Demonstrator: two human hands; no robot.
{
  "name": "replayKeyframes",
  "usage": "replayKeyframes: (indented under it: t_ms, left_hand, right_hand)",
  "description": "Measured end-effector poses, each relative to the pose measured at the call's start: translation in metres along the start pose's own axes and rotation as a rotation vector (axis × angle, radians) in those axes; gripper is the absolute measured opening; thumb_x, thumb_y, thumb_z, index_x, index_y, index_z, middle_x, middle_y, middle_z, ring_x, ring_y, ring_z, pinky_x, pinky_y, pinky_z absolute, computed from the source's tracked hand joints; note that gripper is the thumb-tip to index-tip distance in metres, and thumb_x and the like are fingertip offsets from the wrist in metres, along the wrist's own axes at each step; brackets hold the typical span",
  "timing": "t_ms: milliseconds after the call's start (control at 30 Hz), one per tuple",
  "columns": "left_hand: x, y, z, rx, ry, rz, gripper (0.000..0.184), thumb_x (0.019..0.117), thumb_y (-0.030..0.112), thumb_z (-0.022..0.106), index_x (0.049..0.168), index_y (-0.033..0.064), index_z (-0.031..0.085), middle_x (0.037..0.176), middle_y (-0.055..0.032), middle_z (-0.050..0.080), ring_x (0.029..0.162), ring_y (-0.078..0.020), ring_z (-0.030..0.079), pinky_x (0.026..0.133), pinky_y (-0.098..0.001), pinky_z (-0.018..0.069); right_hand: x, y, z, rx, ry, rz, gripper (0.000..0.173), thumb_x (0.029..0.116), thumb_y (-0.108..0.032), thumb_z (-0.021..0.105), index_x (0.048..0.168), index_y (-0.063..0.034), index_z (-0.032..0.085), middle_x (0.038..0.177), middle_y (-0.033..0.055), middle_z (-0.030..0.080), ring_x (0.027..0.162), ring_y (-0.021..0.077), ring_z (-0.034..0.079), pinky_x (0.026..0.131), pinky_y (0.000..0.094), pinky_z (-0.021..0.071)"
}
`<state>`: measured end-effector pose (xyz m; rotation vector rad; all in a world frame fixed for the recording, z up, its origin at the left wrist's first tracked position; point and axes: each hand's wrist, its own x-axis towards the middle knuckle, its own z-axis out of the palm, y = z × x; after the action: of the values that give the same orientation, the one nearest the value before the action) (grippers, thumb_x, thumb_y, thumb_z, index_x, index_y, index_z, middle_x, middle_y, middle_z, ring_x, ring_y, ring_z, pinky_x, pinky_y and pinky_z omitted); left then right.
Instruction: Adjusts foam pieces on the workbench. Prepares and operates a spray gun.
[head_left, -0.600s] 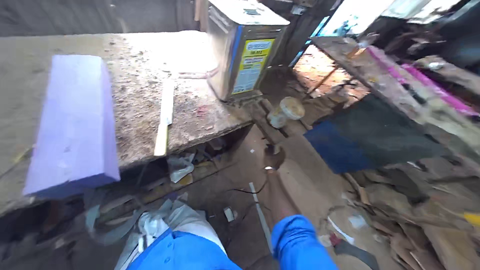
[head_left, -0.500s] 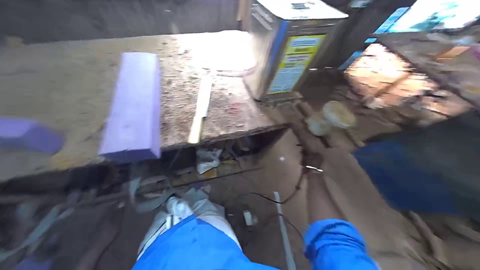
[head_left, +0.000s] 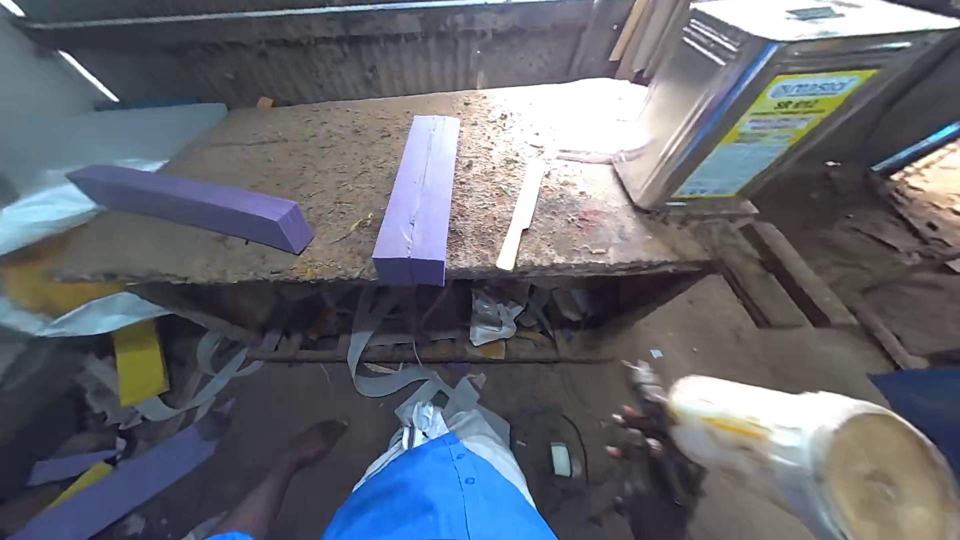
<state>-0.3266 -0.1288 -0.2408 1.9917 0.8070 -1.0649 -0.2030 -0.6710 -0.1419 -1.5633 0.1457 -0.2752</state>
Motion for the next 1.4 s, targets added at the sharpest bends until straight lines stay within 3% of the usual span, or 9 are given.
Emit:
replayKeyframes:
  t_ms: [167, 300, 400, 633, 767, 900, 967, 1067, 1400]
  left_hand:
    - [0.005, -0.002, -0.03, 0.009, 0.077, 0.189, 0.058, 0.11, 0.05, 0.039, 0.141, 0.0048, 0.058, 0.135, -0.024, 0.062, 0.125, -0.0373, 0.06, 0.108, -0.0589, 0.0445]
    - [0.018, -0.047, -0.035, -0.034, 0.073, 0.238, 0.052, 0.1108, 0.045, 0.038, 0.142, 0.0074, 0.057, 0.136, -0.0214, 0.062, 0.123, -0.0358, 0.062, 0.106, -0.057, 0.0464]
    - [0.016, -0.092, -0.019, -0.028, 0.009, 0.15, 0.055, 0.1111, 0.046, 0.037, 0.141, 0.0044, 0.057, 0.138, -0.0239, 0.059, 0.127, -0.0375, 0.058, 0.108, -0.0579, 0.0439]
    - [0.017, -0.188, 0.025, 0.048, -0.158, 0.078, 0.063, 0.1086, 0.051, 0.042, 0.138, -0.0029, 0.058, 0.135, -0.0298, 0.06, 0.129, -0.043, 0.057, 0.11, -0.0593, 0.0425]
    - [-0.001, -0.174, 0.023, 0.003, -0.173, 0.081, 0.059, 0.1094, 0.046, 0.043, 0.142, -0.0018, 0.056, 0.143, -0.0289, 0.055, 0.137, -0.0417, 0.052, 0.114, -0.0583, 0.0385]
    - [-0.066, -0.1, -0.005, 0.001, -0.136, 0.085, 0.054, 0.1131, 0.035, 0.037, 0.145, -0.0068, 0.05, 0.148, -0.0324, 0.05, 0.141, -0.0438, 0.047, 0.118, -0.0557, 0.0334]
    - [-0.028, -0.123, -0.003, 0.022, -0.073, 0.204, 0.054, 0.1123, 0.038, 0.037, 0.144, -0.0024, 0.053, 0.143, -0.0298, 0.055, 0.133, -0.043, 0.054, 0.111, -0.0584, 0.0413]
    - [0.021, -0.137, -0.004, -0.01, -0.062, 0.231, 0.051, 0.1109, 0.043, 0.04, 0.144, 0.0071, 0.056, 0.14, -0.0226, 0.059, 0.131, -0.0372, 0.057, 0.111, -0.0581, 0.0423]
    - [0.024, -0.16, 0.012, 0.027, -0.117, 0.196, 0.053, 0.1105, 0.044, 0.041, 0.141, 0.0048, 0.058, 0.14, -0.023, 0.06, 0.132, -0.0363, 0.056, 0.112, -0.0569, 0.0414]
  right_hand:
    - [-0.089, -0.057, 0.12, 0.184, -0.169, 0.048, 0.031, 0.094, -0.006, 0.068, 0.122, 0.0057, 0.061, 0.114, 0.0117, 0.075, 0.079, 0.0181, 0.075, 0.057, 0.0309, 0.0633]
    - [-0.128, -0.069, 0.162, 0.138, -0.094, -0.006, 0.024, 0.089, -0.004, 0.072, 0.11, 0.0072, 0.066, 0.099, 0.0103, 0.076, 0.064, 0.0151, 0.07, 0.053, 0.0303, 0.0619]
    - [-0.144, -0.083, 0.178, 0.077, -0.033, 0.017, 0.026, 0.09, -0.004, 0.071, 0.112, 0.008, 0.065, 0.097, 0.0097, 0.076, 0.062, 0.012, 0.069, 0.05, 0.0265, 0.0593]
    - [-0.172, -0.086, 0.181, 0.035, 0.007, -0.077, 0.018, 0.0908, -0.002, 0.07, 0.107, 0.0058, 0.068, 0.093, 0.0076, 0.076, 0.056, 0.0094, 0.064, 0.047, 0.0245, 0.0558]
    - [-0.18, -0.093, 0.181, -0.019, 0.016, -0.044, 0.022, 0.0907, -0.006, 0.073, 0.108, 0.0069, 0.067, 0.09, 0.0087, 0.075, 0.057, 0.0105, 0.065, 0.047, 0.026, 0.0557]
    - [-0.19, -0.097, 0.184, -0.038, 0.067, -0.065, 0.022, 0.0914, -0.005, 0.07, 0.109, 0.007, 0.066, 0.089, 0.0072, 0.074, 0.058, 0.0103, 0.065, 0.048, 0.0251, 0.0566]
    - [-0.194, -0.094, 0.181, -0.011, 0.067, -0.068, 0.02, 0.0899, -0.004, 0.072, 0.106, 0.0065, 0.066, 0.087, 0.008, 0.074, 0.057, 0.0112, 0.065, 0.047, 0.0258, 0.0562]
    - [-0.201, -0.093, 0.181, 0.01, 0.1, -0.048, 0.02, 0.0897, -0.003, 0.071, 0.107, 0.0068, 0.066, 0.088, 0.0093, 0.074, 0.056, 0.0111, 0.063, 0.046, 0.0257, 0.0552]
    - [-0.215, -0.085, 0.172, -0.063, 0.105, 0.014, 0.029, 0.0903, -0.005, 0.073, 0.114, 0.0089, 0.063, 0.09, 0.0138, 0.074, 0.059, 0.0168, 0.066, 0.046, 0.0286, 0.0557]
